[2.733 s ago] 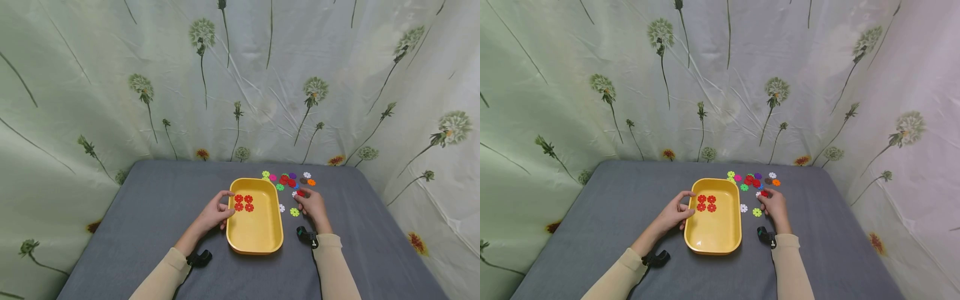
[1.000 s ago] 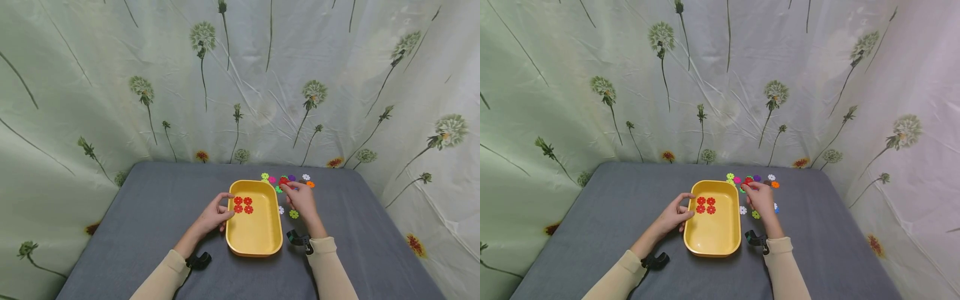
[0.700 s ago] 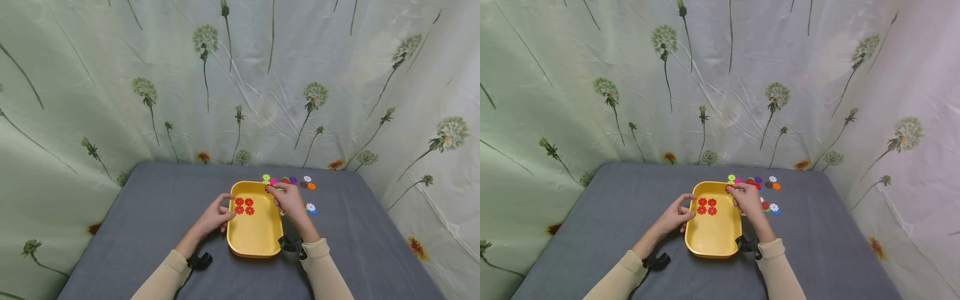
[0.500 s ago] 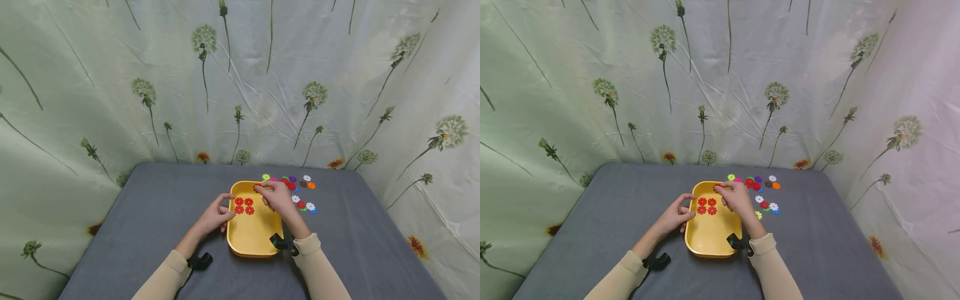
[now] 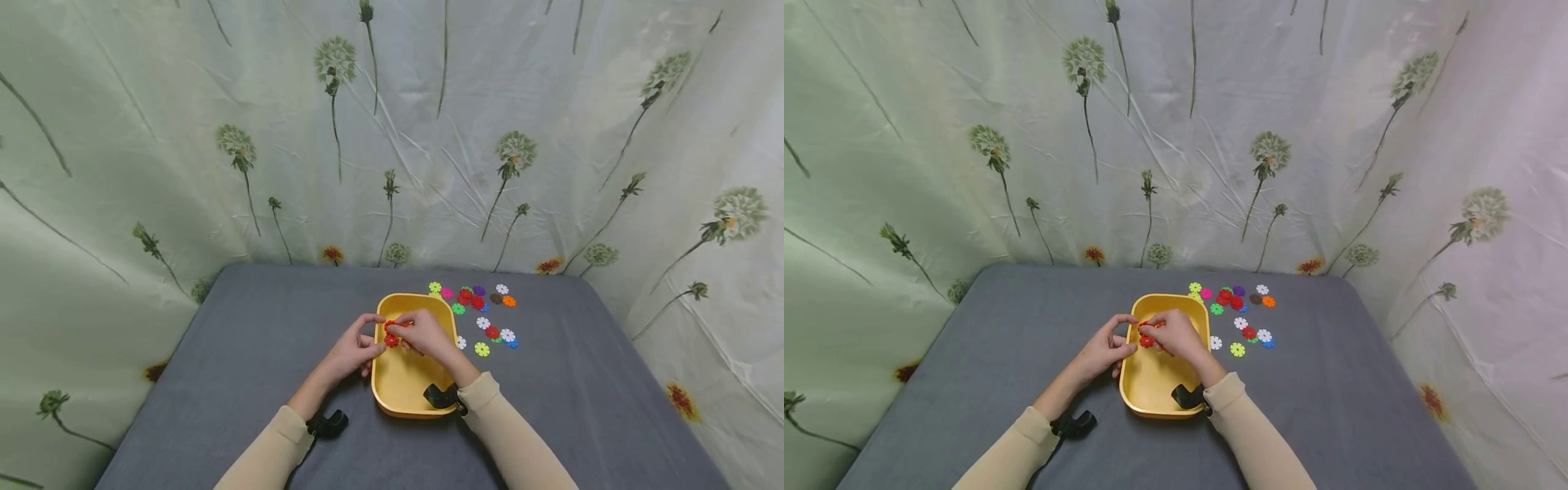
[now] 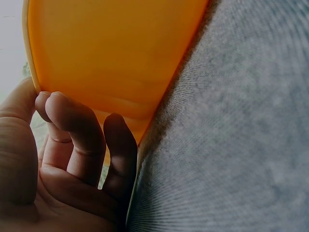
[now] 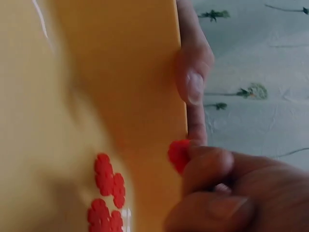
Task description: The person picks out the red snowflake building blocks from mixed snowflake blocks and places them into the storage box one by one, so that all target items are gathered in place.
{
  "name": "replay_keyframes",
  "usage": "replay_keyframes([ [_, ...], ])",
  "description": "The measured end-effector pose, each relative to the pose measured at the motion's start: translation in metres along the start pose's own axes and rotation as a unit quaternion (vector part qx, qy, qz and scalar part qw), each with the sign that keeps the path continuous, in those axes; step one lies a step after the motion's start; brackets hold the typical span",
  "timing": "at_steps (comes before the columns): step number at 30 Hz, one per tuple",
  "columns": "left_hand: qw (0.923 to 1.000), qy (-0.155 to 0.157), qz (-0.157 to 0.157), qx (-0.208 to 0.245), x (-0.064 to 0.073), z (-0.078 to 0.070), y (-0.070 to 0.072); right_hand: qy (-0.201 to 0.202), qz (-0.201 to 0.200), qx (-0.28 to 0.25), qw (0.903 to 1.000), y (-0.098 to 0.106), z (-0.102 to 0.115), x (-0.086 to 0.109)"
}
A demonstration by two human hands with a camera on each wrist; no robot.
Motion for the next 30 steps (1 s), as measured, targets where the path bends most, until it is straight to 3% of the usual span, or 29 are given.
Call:
replay_keyframes([
  [6,1.0,0.0,-0.002,0.001,0.0,-0.002,0.001,-0.004,0.066,0.022,0.9976,-0.006,-0.007,-0.002],
  [10,1.0,0.004,-0.003,0.001,0.0,-0.001,0.001,-0.008,0.089,0.033,0.9955,-0.007,-0.01,-0.002],
  [30,0.9999,0.003,-0.004,-0.01,0.001,-0.003,-0.001,-0.023,0.08,0.045,0.9955,-0.008,-0.014,-0.001],
])
Point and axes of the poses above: each hand's wrist, its own x-axis away from the middle knuckle, its own y-axis out of the back of the hand, z = x × y, the point moved 1 cm from there along -x, towards the middle knuckle, and after that the axes turned 13 degrees about -z, right-handed, at the moved point
